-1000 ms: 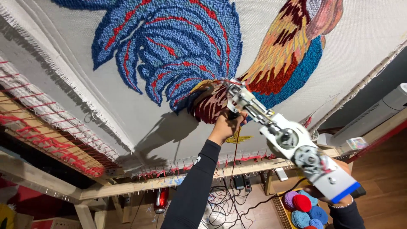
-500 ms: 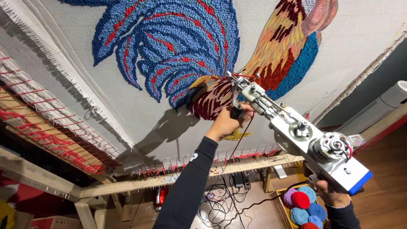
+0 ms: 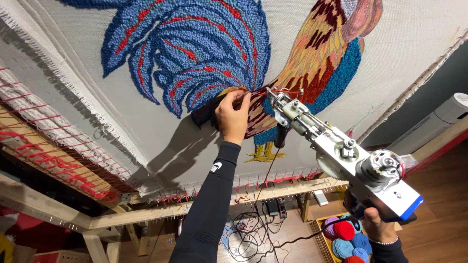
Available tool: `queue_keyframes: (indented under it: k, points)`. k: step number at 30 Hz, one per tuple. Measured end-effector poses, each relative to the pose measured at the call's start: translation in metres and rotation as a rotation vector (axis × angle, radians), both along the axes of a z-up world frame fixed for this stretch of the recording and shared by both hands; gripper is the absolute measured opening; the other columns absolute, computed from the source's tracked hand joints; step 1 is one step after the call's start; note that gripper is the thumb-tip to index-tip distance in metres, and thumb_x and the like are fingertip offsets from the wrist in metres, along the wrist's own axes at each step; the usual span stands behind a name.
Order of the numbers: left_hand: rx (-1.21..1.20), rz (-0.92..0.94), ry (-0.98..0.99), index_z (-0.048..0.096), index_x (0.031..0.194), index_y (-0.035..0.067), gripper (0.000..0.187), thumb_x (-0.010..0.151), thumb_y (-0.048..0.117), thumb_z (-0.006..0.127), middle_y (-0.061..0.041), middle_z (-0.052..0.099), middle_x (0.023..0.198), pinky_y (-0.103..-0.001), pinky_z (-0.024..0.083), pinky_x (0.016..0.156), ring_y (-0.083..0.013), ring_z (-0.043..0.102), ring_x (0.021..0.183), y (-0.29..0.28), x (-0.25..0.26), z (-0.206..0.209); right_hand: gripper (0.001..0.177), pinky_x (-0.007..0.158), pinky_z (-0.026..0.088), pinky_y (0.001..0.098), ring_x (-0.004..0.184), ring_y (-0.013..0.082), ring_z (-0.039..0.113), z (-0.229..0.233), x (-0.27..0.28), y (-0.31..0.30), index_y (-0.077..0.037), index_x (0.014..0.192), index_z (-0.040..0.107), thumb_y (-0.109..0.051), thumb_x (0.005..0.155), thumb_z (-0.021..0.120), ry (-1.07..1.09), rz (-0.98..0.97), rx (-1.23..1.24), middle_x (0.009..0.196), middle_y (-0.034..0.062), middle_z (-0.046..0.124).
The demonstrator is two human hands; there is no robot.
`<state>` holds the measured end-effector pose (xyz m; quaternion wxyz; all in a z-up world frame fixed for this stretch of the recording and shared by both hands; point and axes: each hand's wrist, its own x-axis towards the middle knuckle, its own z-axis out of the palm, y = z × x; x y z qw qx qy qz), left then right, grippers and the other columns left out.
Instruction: The person threads red yarn into a tufting gun and uses it to fill in the tail feathers of a rooster design on a canvas frame. After tufting, the person pulls out loose yarn strands by hand.
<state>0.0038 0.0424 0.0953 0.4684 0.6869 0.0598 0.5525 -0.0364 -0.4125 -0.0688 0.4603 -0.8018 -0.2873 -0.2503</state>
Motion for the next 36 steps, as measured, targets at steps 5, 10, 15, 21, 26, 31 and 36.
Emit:
queue_keyframes:
  k: [5,10,15,21,26,31,36]
  points:
    - [0.021,0.102,-0.002,0.074,0.095,0.002,0.016,0.091,0.018,0.076,-0.011,0.075,0.089,-0.036,0.056,0.073,-0.0265,0.073,0.081,-0.004,0.011,-0.003,0.083,0.094,0.046,0.0393,0.102,0.0243,0.059,-0.004,-0.004,0.001,0.001,0.117,0.065,-0.076,0.103,0.039,-0.025,0.009,-0.022,0.110,0.0094,0.065]
    - [0.071,0.108,0.024,0.073,0.087,0.005,0.013,0.087,0.016,0.077,-0.010,0.072,0.080,-0.038,0.053,0.069,-0.0268,0.068,0.076,-0.007,0.005,-0.014,0.086,0.084,0.048,0.0351,0.091,0.0203,0.061,-0.015,-0.004,-0.004,0.000,0.114,0.068,-0.080,0.096,0.042,0.105,-0.026,-0.038,0.098,0.0056,0.067]
    - [0.155,-0.009,0.047,0.073,0.085,0.009,0.006,0.084,0.015,0.076,-0.006,0.070,0.080,-0.037,0.051,0.068,-0.0248,0.065,0.076,-0.007,-0.012,-0.041,0.087,0.075,0.050,0.0339,0.085,0.0200,0.064,0.005,-0.013,0.013,0.000,0.110,0.070,-0.081,0.090,0.048,0.270,0.118,0.090,0.094,0.0069,0.070]
    - [-0.069,-0.483,0.089,0.071,0.114,0.005,0.025,0.092,0.014,0.066,-0.003,0.075,0.099,-0.029,0.056,0.080,-0.0125,0.070,0.087,-0.014,-0.012,-0.087,0.088,0.068,0.049,0.0331,0.077,0.0193,0.064,0.004,-0.011,0.015,0.000,0.109,0.070,-0.082,0.088,0.047,0.329,0.144,0.108,0.088,0.0068,0.071]
    - [-0.104,-0.940,0.156,0.057,0.131,0.001,0.054,0.085,0.013,0.083,-0.006,0.068,0.114,-0.028,0.052,0.084,-0.0114,0.062,0.095,-0.039,-0.006,-0.114,0.087,0.073,0.048,0.0323,0.085,0.0189,0.061,-0.027,0.001,0.005,-0.001,0.118,0.071,-0.079,0.091,0.048,0.264,-0.007,0.031,0.090,0.0069,0.067]
    - [-0.337,-0.920,0.468,0.074,0.110,0.003,0.029,0.090,0.025,0.077,-0.003,0.071,0.089,-0.027,0.045,0.049,-0.0088,0.056,0.056,-0.047,0.001,-0.114,0.084,0.077,0.053,0.0321,0.089,0.0191,0.066,0.010,-0.012,0.038,0.003,0.121,0.066,-0.074,0.089,0.059,0.359,0.182,0.192,0.103,0.0080,0.071]
    - [-0.372,-0.921,0.452,0.077,0.096,0.003,0.025,0.092,0.028,0.072,0.001,0.078,0.089,-0.026,0.047,0.049,-0.0075,0.056,0.053,-0.045,-0.003,-0.095,0.082,0.075,0.051,0.0313,0.090,0.0185,0.063,0.002,-0.004,0.039,0.005,0.124,0.063,-0.069,0.088,0.068,0.383,0.202,0.294,0.106,0.0085,0.067]
